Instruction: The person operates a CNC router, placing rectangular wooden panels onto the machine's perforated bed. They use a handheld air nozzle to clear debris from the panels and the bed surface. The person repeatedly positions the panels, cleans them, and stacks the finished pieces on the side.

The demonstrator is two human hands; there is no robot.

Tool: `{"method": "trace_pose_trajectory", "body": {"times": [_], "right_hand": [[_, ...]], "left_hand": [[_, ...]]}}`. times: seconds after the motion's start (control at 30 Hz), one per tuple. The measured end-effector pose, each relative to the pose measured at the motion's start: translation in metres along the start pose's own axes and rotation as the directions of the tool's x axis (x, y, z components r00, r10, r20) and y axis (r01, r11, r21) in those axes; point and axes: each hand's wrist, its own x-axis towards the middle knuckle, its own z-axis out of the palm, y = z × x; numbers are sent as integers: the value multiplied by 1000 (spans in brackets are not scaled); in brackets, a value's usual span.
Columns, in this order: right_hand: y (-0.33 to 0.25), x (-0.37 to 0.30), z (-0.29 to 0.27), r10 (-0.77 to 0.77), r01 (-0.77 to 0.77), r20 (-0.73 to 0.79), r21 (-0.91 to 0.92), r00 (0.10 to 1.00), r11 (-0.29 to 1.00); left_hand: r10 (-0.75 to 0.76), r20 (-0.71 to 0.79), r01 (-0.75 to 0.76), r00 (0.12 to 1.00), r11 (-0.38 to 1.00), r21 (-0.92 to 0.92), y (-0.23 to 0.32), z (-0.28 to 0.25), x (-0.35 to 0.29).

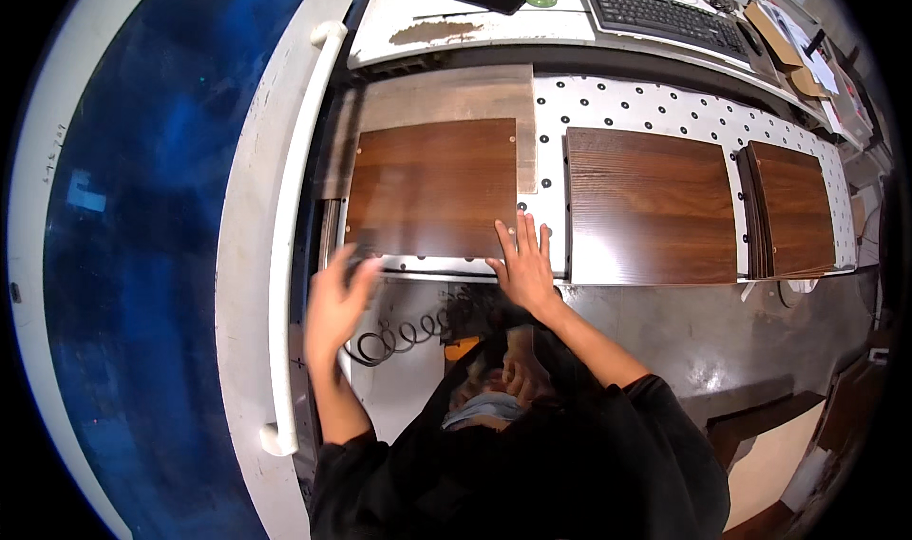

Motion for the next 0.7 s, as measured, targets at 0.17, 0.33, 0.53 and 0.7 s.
{"method": "trace_pose_trajectory", "body": {"times": [0.17, 0.33, 0.53, 0.7], "right_hand": [[2, 2, 4, 25, -21, -44, 86, 999, 996], [4, 5, 2, 62, -62, -4, 115, 998, 991], [3, 6, 3, 54, -53, -9, 144, 998, 988], [0, 2, -2, 101, -94, -21, 219, 995, 971]], "left_hand": [[179, -868, -367, 463, 930, -4, -45, -36, -72], [-84, -920, 245, 384, 969, 14, -77, -19, -122], [300, -936, 297, 185, 891, 344, -68, 0, -147], [704, -676, -504, 217, 674, 540, -47, 32, -108]]}}
